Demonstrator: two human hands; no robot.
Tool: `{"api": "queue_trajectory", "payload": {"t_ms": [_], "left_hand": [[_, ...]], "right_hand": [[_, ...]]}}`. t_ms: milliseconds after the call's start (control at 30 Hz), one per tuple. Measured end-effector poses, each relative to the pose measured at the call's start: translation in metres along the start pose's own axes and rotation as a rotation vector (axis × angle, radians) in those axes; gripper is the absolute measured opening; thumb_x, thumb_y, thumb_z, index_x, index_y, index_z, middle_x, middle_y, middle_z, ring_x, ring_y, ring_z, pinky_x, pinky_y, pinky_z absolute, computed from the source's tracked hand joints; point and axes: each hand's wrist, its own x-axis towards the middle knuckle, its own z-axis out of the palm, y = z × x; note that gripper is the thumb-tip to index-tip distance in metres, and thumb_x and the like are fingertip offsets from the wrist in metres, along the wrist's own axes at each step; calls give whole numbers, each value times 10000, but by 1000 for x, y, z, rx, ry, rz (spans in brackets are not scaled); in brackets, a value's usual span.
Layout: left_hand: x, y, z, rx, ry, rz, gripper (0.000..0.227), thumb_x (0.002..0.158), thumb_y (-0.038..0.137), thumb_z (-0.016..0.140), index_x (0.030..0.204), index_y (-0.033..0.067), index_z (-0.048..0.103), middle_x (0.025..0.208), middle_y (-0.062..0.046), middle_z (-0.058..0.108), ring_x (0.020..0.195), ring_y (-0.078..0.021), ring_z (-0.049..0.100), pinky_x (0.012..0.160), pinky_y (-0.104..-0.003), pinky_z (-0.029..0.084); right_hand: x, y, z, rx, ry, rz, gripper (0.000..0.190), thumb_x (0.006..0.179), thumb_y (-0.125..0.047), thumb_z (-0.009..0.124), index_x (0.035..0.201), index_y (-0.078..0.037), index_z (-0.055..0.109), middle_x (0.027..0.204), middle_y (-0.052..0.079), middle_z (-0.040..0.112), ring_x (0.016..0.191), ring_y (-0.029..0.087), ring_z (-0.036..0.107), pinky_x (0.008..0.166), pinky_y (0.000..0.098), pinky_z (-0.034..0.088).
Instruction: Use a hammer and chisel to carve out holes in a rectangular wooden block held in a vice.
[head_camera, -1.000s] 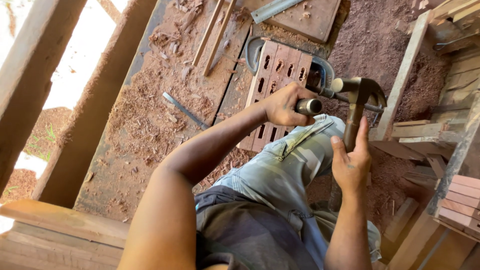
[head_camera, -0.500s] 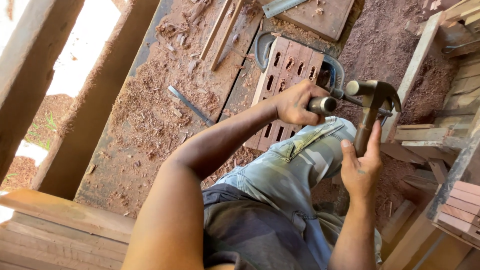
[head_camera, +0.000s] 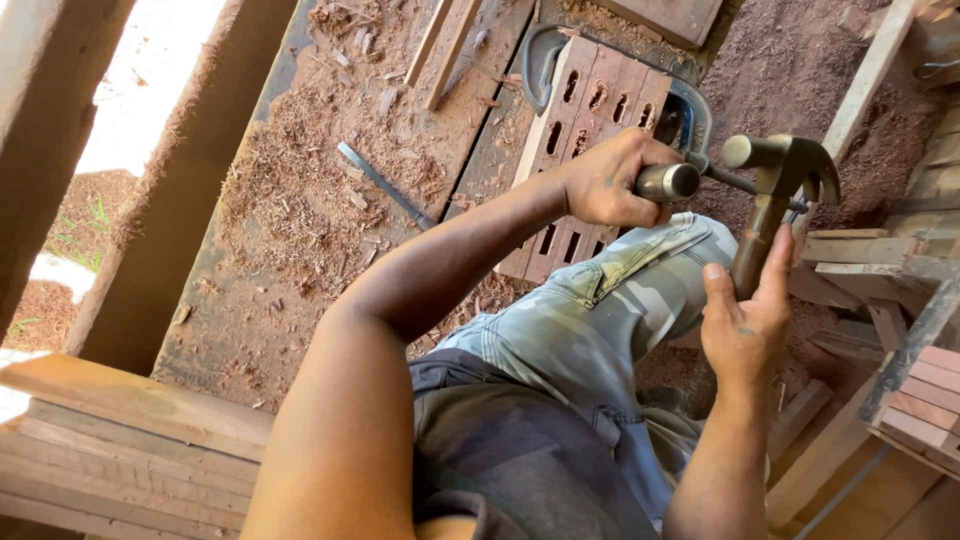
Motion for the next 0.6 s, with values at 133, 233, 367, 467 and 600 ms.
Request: {"api": "queue_trajectory", "payload": {"t_ms": [133, 233, 367, 467, 600], "left_hand": [[-2, -2, -2, -34, -30, 39, 80, 710, 124, 674, 679, 107, 603, 594, 19, 583, 468, -133, 491, 428, -286, 376], [-2, -5, -7, -65, -33, 67, 54, 715, 125, 651, 697, 89, 615, 611, 2, 598, 470, -136, 507, 421, -281, 387], [-3, -14, -4, -108, -64, 94, 71, 734, 123, 626, 689, 113, 571, 622, 11, 567, 485, -135, 520, 423, -271, 409], [-6, -5, -5, -36, -15, 35, 133, 700, 111, 660, 652, 111, 536, 597, 11, 553, 476, -143, 463, 448, -284, 351], [-16, -8, -6, -45, -15, 35, 78, 720, 106, 706, 770, 54, 677, 705, -32, 694, 562, -113, 575, 525, -252, 448]], "right_hand": [[-2, -11, -6, 94, 25, -44, 663, 1014, 31, 628, 1586, 106, 302, 1141, 259, 615, 782, 281, 588, 632, 352, 476], [-3, -13, -25, 258, 63, -138, 710, 1042, 117, 580, 1659, -15, 256, 1083, 205, 614, 656, 196, 523, 546, 298, 460], [-25, -44, -62, 310, 219, -165, 757, 1173, 111, 448, 1760, -194, 80, 1412, 360, 603, 748, 245, 480, 710, 359, 495], [-27, -38, -49, 303, 116, -382, 954, 1095, 187, 435, 1701, -444, 56, 920, 109, 509, 720, 180, 409, 679, 305, 423], [-18, -58, -13, -84, -70, -335, 627, 919, -25, 675, 1468, 133, 417, 1327, 391, 617, 1031, 492, 699, 778, 477, 584]]}}
